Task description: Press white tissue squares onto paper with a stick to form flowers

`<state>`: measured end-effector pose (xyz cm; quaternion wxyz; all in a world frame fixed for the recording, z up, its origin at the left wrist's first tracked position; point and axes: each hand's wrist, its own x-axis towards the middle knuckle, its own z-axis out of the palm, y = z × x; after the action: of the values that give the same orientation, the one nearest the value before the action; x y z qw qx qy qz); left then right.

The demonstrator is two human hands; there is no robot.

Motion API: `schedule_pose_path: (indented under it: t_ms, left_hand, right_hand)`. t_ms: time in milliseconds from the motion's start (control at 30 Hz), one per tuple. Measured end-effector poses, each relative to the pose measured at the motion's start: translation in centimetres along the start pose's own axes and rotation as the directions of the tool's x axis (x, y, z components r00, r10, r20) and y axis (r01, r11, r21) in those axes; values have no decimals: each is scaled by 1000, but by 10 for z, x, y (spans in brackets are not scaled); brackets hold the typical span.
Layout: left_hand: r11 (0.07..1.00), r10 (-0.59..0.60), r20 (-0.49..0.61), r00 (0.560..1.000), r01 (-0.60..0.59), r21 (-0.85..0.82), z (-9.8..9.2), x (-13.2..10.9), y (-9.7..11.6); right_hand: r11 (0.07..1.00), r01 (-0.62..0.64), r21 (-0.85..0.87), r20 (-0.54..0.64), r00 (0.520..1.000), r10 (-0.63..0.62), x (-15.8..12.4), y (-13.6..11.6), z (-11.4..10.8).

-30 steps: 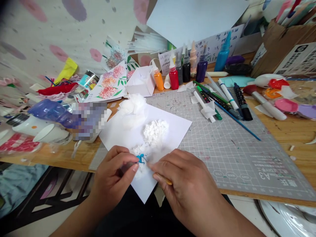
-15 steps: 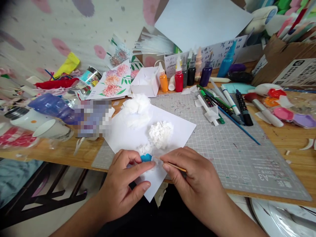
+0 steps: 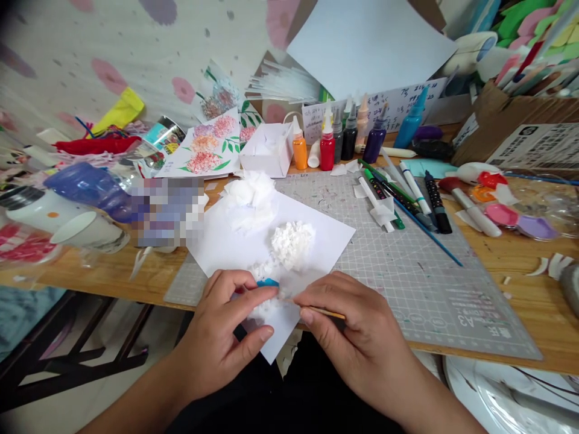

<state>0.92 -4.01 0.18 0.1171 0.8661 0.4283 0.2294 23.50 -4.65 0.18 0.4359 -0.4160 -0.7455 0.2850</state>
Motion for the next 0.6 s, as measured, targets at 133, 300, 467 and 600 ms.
schedule_pose_path:
  t_ms: [133,300,467,600]
  left_hand:
    - [1000,30,10,999,-30,-5,0,-2,0]
    - [998,53,-32,998,-55,-44,-10,-3,-7]
    - [991,-83,-99,992,92,95,-31,26,-34]
    - [924,-254,-113,960,276,263,-38,61,-61]
  right_hand:
    - [999,-41,-11,-85,996,40,-3,2,-1]
    - [997,-1,-73,-34,999,-2,-1,0,1]
    - [993,35,-114,-64,997,-42,4,-1,0]
    - [986,72,-148,-76,994,-84,5,0,-1]
